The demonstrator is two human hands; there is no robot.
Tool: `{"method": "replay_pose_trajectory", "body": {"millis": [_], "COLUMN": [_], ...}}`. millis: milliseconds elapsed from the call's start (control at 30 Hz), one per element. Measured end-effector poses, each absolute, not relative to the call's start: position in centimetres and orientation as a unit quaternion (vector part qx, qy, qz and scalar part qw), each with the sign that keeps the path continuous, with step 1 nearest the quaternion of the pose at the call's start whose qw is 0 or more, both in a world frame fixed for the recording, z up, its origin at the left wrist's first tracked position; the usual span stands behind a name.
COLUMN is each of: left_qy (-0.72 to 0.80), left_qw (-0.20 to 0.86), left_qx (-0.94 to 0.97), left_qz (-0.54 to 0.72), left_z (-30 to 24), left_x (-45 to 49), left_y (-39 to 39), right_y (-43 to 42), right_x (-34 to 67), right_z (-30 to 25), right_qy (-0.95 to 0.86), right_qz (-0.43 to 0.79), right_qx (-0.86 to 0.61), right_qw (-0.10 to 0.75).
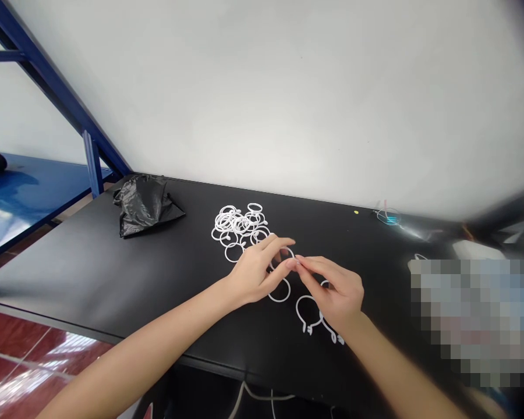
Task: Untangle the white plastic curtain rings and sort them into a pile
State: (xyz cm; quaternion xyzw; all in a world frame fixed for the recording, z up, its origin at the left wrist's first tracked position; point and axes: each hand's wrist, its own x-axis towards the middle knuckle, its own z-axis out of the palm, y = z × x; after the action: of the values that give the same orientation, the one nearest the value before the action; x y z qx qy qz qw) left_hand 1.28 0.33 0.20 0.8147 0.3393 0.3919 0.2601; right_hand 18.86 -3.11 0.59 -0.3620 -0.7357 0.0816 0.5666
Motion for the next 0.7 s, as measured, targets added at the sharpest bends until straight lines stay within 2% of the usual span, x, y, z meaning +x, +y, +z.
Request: {"method": "replay_pose_trajectory", "body": {"millis": [167,300,467,567,700], "left_qy": [0.334,0.318,0.304,0.350,0.451], "left_qw": [0.218,0.228,0.229,0.167,0.003], "left_qx": [0.842,0.846,0.852,0.853,0.812], "left_qz": [0.362,0.362,0.359,0.349,0.372], "left_z": [0.2,-0.1,0.0,0.5,1.1], "left_x": [1.0,1.0,0.7,-0.3,-2.7], "left_y": [0.3,0.4,0.6,1.8,4.5], "right_y": [-3.5,-3.5,-3.5,-3.5,-3.4], "right_x": [18.3,18.5,18.9,19.1,19.2], "right_z": [0.8,1.0,0.9,0.7,0.8], "right_qy": [-0.719,-0.698,-0.677,-0.657,-0.657], "right_qz": [0.185,0.279,0.339,0.359,0.333], "right_qx": [-0.355,-0.358,-0.357,-0.370,-0.391], "right_qw": [0.569,0.554,0.548,0.550,0.552]}}
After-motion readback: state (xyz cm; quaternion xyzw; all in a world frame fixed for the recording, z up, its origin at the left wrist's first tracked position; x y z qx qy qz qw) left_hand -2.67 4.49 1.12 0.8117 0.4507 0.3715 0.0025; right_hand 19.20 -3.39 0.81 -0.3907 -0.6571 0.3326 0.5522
